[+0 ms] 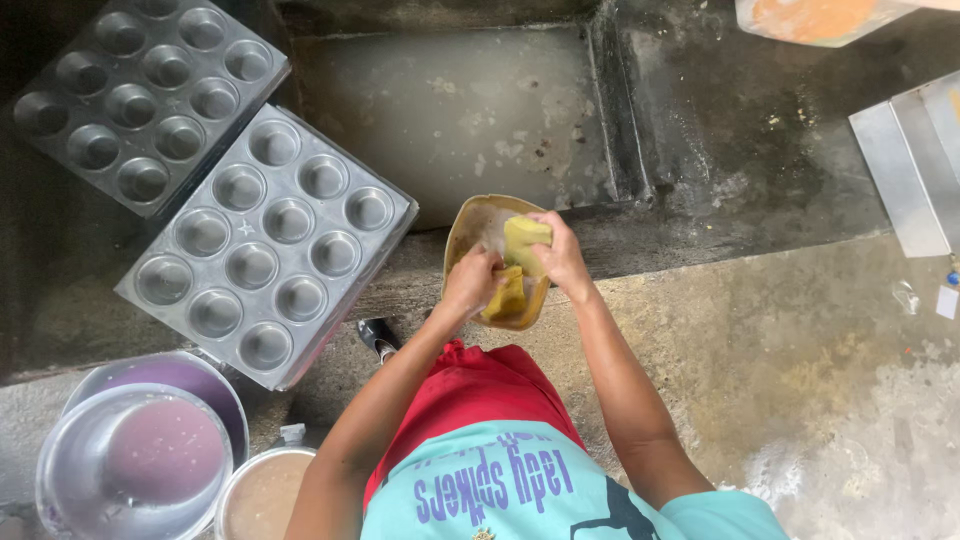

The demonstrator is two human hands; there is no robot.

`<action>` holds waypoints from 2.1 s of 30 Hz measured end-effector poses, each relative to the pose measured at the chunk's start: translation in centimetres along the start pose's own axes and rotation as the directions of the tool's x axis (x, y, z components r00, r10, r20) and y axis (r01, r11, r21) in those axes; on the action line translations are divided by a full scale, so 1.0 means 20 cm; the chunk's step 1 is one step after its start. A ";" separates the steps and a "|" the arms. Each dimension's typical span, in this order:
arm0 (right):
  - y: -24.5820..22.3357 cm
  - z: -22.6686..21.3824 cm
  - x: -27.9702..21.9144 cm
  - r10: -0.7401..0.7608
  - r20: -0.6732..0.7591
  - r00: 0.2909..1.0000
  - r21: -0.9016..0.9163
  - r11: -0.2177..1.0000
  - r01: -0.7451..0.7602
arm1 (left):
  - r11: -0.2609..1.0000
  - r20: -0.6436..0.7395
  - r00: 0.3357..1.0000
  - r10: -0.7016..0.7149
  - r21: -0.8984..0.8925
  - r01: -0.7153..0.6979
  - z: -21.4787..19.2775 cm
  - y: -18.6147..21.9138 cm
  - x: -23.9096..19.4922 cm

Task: The person scrubs two metal muffin trays with a yellow sponge, repeatedly dipping the sponge into a yellow container of soapy water. They clean each cup of the trays, flip the trays over, and continue scrubbing the underside and edges.

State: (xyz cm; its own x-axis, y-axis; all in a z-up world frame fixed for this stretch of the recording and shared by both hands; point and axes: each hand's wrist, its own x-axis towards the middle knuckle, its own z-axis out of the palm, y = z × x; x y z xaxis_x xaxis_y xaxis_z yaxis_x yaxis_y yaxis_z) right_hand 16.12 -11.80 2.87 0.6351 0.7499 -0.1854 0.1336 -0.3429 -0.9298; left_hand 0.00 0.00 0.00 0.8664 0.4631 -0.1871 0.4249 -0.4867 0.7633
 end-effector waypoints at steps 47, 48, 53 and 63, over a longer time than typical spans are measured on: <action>-0.66 1.37 0.91 -0.749 0.142 0.648 -0.541 0.489 0.684 | 0.713 -0.794 0.187 -0.578 -0.381 0.588 -1.02 -0.73 -1.02; -0.70 1.54 0.84 -0.732 0.185 0.656 -0.540 0.482 0.690 | 0.725 -0.781 0.217 -0.585 -0.385 0.571 -0.99 -0.76 -1.02; -0.72 1.95 0.44 -0.749 0.549 0.371 -0.466 0.094 0.880 | 0.739 -0.764 0.239 -0.599 -0.414 0.531 -0.91 -0.81 -0.94; -0.84 2.02 0.89 -0.687 0.397 0.609 -0.623 0.286 0.728 | 0.758 -0.801 0.247 -0.545 -0.345 0.553 -0.89 -0.85 -0.95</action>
State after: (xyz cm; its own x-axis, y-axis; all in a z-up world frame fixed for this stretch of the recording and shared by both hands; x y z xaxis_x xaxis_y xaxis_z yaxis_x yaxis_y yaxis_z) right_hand -5.66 30.13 2.31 -0.0064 0.9167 0.3995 0.9746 0.0953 -0.2028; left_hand -28.42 12.71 1.64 -0.2280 0.9731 0.0335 0.7108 0.1428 0.6887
